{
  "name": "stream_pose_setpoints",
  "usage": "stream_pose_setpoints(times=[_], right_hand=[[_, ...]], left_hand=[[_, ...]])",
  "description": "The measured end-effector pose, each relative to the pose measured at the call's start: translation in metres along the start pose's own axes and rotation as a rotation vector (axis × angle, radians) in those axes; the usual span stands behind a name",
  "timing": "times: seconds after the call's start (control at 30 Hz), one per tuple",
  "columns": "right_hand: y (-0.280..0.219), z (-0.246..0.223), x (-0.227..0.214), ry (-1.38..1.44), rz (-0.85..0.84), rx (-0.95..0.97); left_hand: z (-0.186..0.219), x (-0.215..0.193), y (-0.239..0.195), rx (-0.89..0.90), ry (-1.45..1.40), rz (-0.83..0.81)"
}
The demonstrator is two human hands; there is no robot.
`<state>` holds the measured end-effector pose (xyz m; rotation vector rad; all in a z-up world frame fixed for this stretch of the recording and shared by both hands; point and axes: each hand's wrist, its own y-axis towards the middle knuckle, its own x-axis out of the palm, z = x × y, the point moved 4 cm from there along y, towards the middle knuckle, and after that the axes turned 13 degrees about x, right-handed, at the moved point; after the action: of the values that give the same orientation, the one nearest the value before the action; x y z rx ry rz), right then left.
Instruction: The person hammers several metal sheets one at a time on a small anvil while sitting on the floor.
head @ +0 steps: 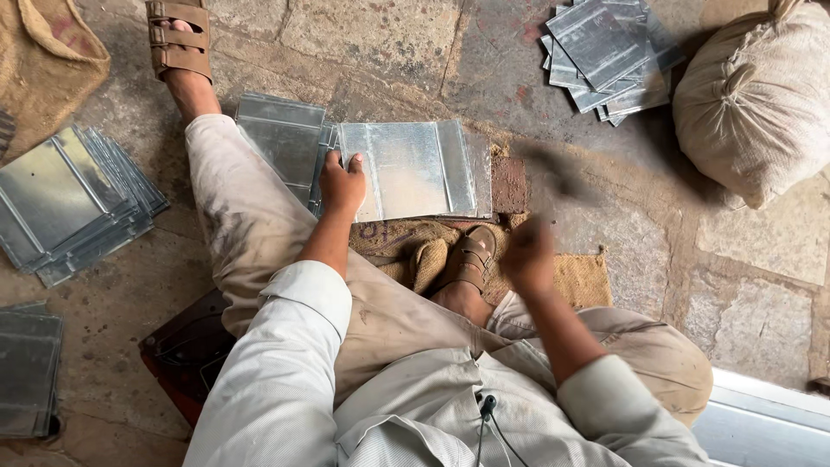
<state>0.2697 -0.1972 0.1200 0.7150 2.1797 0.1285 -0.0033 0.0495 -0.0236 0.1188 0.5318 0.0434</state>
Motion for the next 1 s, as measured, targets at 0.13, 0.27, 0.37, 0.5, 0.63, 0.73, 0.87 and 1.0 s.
stream_pose_setpoints(times=[0.13,0.27,0.37,0.5,0.63,0.73,0.87,1.0], right_hand=[[-0.019,0.027,0.026,-0.421,-0.497,0.534],[0.025,-0.009,-0.025,-0.295,-0.130,0.350],[0.060,-0.042,-0.072,-0.070,0.094,0.148],[0.070,-0.056,-0.110,0.607,0.321,-0.280],[0.030,-0.002,-0.052,1.135,0.187,-0.198],[-0.021,0.041,0.032,-0.707,-0.380,0.216],[-0.025,0.035,0.021,-0.333,-0.364,0.330],[0.023,-0.024,-0.039,-0.204,-0.078,0.289]], left_hand=[[0.003,-0.001,0.000,-0.011,0.033,-0.013],[0.007,-0.004,0.003,-0.027,0.033,-0.047],[0.007,-0.005,-0.003,-0.100,-0.027,-0.098],[0.013,-0.007,0.004,-0.058,-0.030,-0.060],[0.006,-0.001,0.003,-0.002,0.006,-0.019],[0.002,0.001,0.003,0.043,0.029,0.012],[0.000,-0.002,0.004,-0.007,-0.036,0.027],[-0.002,-0.002,0.004,-0.089,-0.037,-0.006]])
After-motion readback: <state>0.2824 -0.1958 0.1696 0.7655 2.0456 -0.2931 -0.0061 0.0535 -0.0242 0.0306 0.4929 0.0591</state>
